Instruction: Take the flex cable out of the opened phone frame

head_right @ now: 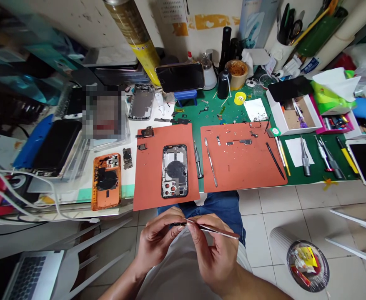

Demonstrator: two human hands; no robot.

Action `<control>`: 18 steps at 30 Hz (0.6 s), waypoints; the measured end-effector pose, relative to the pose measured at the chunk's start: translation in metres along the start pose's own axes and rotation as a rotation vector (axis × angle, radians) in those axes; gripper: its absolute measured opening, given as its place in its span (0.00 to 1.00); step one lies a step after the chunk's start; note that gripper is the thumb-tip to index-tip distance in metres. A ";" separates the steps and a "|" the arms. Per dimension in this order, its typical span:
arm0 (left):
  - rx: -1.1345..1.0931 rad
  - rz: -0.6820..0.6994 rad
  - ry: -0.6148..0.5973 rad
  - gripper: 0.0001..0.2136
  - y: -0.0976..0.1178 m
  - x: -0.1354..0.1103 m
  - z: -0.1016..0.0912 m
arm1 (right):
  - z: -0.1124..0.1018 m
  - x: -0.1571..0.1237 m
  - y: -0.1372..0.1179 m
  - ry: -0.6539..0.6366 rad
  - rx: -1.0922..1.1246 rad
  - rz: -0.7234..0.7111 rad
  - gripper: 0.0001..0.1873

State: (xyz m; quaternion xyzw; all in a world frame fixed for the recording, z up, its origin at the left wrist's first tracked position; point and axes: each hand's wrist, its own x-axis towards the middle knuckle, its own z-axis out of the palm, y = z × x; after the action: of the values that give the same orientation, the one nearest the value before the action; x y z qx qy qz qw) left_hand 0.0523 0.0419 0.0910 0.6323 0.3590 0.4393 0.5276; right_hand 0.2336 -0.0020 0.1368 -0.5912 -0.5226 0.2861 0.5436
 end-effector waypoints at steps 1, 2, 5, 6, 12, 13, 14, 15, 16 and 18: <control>-0.003 -0.004 0.004 0.04 0.000 0.000 0.001 | 0.000 0.000 0.001 0.003 0.007 0.002 0.12; -0.006 -0.008 0.008 0.04 0.000 0.000 0.001 | 0.001 0.000 0.002 0.007 0.015 0.005 0.12; -0.008 -0.022 0.017 0.04 -0.001 0.001 0.003 | 0.002 -0.002 0.004 0.013 0.048 0.020 0.13; -0.006 -0.026 0.019 0.04 -0.001 0.001 0.003 | 0.003 -0.002 0.005 0.013 0.066 0.030 0.13; 0.026 -0.017 0.012 0.03 0.002 0.002 0.003 | -0.001 -0.006 0.006 0.110 0.200 0.052 0.12; 0.034 -0.007 0.009 0.03 0.003 0.002 0.003 | -0.003 -0.005 0.005 0.122 0.213 0.039 0.11; 0.041 0.006 0.006 0.03 0.003 0.003 0.004 | -0.006 -0.004 0.003 0.132 0.223 0.019 0.09; 0.049 0.022 0.004 0.04 0.003 0.003 0.004 | -0.009 -0.003 0.001 0.138 0.220 -0.002 0.08; 0.056 0.039 0.002 0.05 0.003 0.003 0.004 | -0.012 -0.002 -0.002 0.146 0.203 -0.028 0.05; 0.070 0.077 0.002 0.08 0.003 0.004 0.005 | -0.017 -0.001 -0.008 0.172 0.140 -0.066 0.02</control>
State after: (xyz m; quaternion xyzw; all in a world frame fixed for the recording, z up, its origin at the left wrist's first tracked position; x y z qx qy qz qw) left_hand 0.0587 0.0429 0.0946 0.6633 0.3501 0.4471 0.4874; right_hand 0.2461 -0.0094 0.1479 -0.5566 -0.4720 0.2521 0.6355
